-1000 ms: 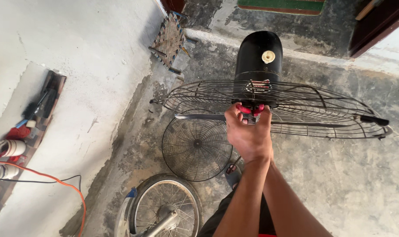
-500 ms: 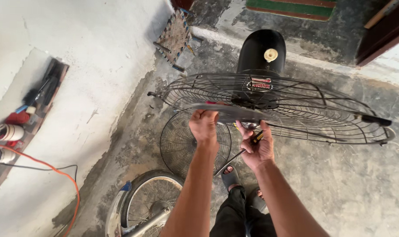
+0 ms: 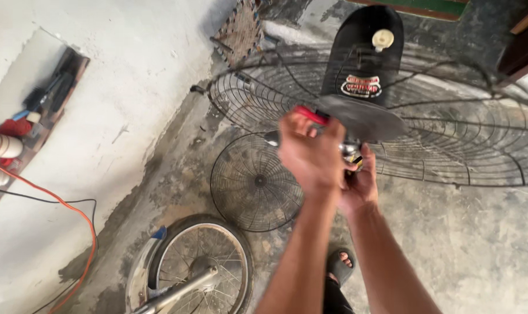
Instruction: The person disassembles and reassembles an electric fan. They remove the front grille, detach the fan blades, and then reattach the blades and grille using pliers and a screwdriver. The person also adjusts the fan's tilt mechanism with a screwdriver.
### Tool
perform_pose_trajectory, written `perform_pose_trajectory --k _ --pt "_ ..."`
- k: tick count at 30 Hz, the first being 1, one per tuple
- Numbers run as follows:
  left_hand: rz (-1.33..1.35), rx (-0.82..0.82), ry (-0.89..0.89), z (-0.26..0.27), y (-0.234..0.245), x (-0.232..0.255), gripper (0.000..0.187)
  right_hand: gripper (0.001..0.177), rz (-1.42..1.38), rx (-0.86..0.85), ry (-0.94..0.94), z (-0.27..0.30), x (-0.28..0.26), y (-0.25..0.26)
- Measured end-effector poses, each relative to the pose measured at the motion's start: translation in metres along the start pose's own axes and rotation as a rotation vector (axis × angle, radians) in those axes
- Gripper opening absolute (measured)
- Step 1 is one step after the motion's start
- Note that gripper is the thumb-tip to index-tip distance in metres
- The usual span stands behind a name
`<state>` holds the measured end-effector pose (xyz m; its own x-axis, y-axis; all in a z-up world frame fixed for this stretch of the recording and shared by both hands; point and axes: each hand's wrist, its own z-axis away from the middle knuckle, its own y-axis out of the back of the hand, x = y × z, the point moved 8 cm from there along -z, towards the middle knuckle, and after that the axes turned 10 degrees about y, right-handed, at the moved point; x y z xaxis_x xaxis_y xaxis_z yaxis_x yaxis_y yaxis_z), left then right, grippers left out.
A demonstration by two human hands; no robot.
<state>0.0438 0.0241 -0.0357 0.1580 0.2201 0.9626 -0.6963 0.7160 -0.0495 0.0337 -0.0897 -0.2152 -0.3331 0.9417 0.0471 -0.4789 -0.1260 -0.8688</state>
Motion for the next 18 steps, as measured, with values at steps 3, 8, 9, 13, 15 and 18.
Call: perform_pose_trajectory --k 3,8,9,13,15,18 --pt "0.166 -0.015 0.064 -0.03 0.014 -0.02 0.038 0.058 -0.035 -0.006 0.011 -0.005 -0.003 -0.011" --pt "0.187 -0.086 0.341 -0.057 0.031 -0.048 0.036 0.049 0.137 0.132 0.167 -0.002 -0.006 0.0" --pt "0.139 -0.061 0.311 -0.055 0.034 -0.046 0.039 0.05 0.108 0.111 0.149 -0.001 -0.003 -0.001" --pt "0.103 -0.056 0.063 -0.031 0.025 -0.019 0.049 0.055 -0.054 0.028 0.04 -0.001 0.01 -0.011" --pt "0.014 -0.037 -0.046 -0.007 0.017 -0.005 0.052 0.055 -0.111 0.075 0.014 0.0 0.013 -0.01" --pt "-0.252 0.035 -0.081 0.026 0.003 0.008 0.053 0.055 -0.112 0.131 0.016 0.003 0.014 -0.014"
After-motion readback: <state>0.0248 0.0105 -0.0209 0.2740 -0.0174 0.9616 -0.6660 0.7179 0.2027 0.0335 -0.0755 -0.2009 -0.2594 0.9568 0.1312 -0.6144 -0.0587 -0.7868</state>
